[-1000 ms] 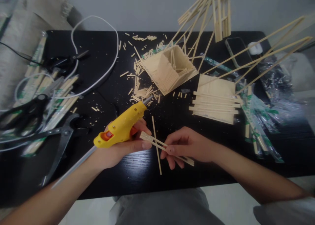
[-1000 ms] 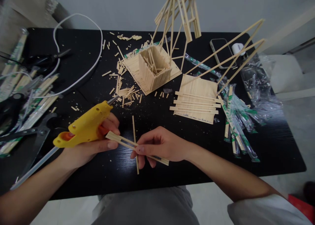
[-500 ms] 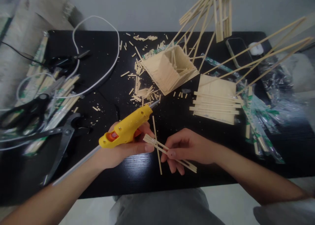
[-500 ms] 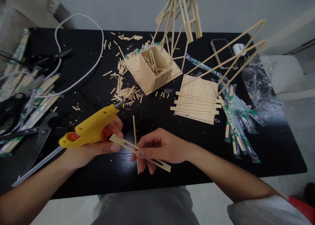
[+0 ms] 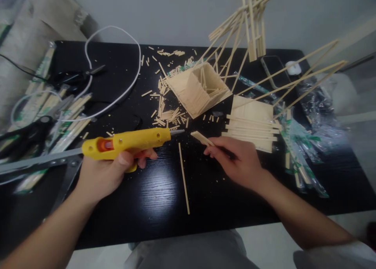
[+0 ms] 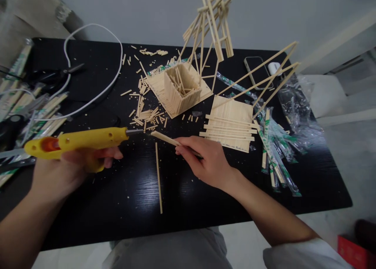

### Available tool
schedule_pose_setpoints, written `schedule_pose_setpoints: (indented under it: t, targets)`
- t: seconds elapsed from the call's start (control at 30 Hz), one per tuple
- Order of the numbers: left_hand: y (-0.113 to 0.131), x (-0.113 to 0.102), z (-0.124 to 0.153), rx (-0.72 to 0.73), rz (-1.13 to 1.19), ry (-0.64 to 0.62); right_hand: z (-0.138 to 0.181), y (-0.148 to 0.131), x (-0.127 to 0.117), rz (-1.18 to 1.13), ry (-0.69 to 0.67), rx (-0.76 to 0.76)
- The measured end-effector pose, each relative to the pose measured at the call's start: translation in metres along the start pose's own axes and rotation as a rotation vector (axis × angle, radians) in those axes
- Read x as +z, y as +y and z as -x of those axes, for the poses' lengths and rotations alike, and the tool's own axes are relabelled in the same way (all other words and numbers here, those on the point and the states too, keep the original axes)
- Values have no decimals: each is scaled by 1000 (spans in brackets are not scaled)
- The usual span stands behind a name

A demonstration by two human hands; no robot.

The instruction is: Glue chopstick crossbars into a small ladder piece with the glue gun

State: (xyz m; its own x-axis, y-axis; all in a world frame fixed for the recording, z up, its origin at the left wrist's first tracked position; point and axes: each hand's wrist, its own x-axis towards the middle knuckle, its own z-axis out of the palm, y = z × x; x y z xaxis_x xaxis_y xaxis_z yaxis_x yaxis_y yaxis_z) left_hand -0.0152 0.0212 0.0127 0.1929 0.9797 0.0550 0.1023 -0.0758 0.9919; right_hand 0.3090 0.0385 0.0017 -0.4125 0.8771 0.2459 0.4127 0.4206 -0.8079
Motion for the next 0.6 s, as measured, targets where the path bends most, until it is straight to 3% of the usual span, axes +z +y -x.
schedule_pose_setpoints:
  t: [0.2, 0.6]
  targets:
    - [4, 7, -3, 95, -37, 2, 3, 4, 5, 140, 67, -73]
    - [6, 9, -7, 120, -121, -39, 1, 8, 7, 134, 76, -198]
